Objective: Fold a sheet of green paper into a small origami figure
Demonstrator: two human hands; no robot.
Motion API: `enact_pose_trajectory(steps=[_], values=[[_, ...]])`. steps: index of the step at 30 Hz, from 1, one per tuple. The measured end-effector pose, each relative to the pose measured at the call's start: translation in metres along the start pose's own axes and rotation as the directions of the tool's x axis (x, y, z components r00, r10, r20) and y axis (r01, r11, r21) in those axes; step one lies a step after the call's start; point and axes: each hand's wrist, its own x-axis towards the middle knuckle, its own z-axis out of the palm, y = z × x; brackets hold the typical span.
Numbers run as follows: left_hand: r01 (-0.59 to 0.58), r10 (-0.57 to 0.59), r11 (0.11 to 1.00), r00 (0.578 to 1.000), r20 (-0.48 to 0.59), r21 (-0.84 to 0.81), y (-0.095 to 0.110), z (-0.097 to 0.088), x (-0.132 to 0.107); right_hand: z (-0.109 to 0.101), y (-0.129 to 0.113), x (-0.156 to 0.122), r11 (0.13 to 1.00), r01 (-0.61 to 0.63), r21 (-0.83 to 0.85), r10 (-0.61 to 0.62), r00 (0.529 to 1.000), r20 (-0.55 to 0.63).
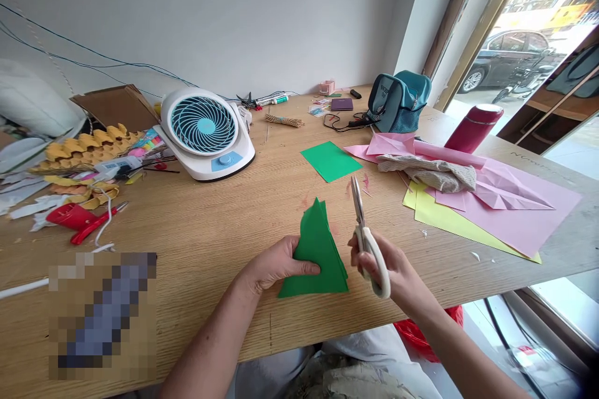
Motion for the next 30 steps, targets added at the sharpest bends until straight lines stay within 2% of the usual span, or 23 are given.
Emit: enact_pose_trajectory(steps=[2,4,10,13,15,17,20,23,25,27,28,29,30], values=[[-0.043,0.042,0.999,0.996,-0.079,-0.005,-0.001,0.001,0.003,0.0,0.002,0.006,0.99,0.022,-0.137,-0.025,0.999,-0.02],[-0.063,0.06,0.998,0.99,-0.127,-0.018,-0.002,0.001,0.005,0.004,0.005,0.013,0.985,0.019,-0.174,-0.024,0.999,-0.026],[-0.098,0.082,0.993,0.969,-0.233,-0.061,-0.005,-0.002,0.008,0.014,0.007,0.034,0.997,-0.023,0.074,0.024,1.0,-0.012],[-0.084,0.071,0.996,0.953,-0.296,-0.031,-0.004,-0.004,0.009,0.009,0.013,0.045,0.999,0.011,0.044,-0.01,1.0,-0.02],[-0.069,0.061,0.998,0.934,-0.352,-0.01,-0.004,-0.007,0.01,-0.002,0.02,0.057,0.998,0.026,-0.065,-0.027,0.999,-0.018],[-0.063,0.054,0.998,0.916,-0.397,-0.008,-0.004,-0.01,0.01,-0.022,0.025,0.071,0.953,0.011,-0.303,-0.027,0.999,-0.047],[-0.093,0.066,0.995,0.898,-0.435,-0.041,-0.003,-0.014,0.01,-0.067,0.027,0.097,0.885,-0.062,-0.462,-0.014,0.987,-0.16],[-0.155,0.098,0.984,0.885,-0.454,-0.089,-0.002,-0.014,0.011,-0.114,0.021,0.117,0.787,-0.148,-0.599,-0.043,0.955,-0.293],[-0.199,0.122,0.973,0.869,-0.48,-0.115,-0.003,-0.013,0.013,-0.135,0.014,0.123,0.727,-0.196,-0.658,-0.085,0.925,-0.37],[-0.247,0.146,0.96,0.845,-0.514,-0.133,-0.005,-0.011,0.016,-0.137,0.007,0.122,0.693,-0.218,-0.687,-0.152,0.888,-0.434],[-0.27,0.158,0.953,0.832,-0.531,-0.14,-0.006,-0.009,0.018,-0.132,0.004,0.119,0.686,-0.203,-0.699,-0.205,0.868,-0.453],[-0.291,0.168,0.946,0.821,-0.546,-0.146,-0.007,-0.007,0.02,-0.121,0.002,0.114,0.694,-0.137,-0.707,-0.28,0.854,-0.439],[-0.307,0.176,0.94,0.812,-0.556,-0.151,-0.008,-0.004,0.022,-0.107,0.0,0.109,0.705,-0.098,-0.702,-0.296,0.859,-0.418]])
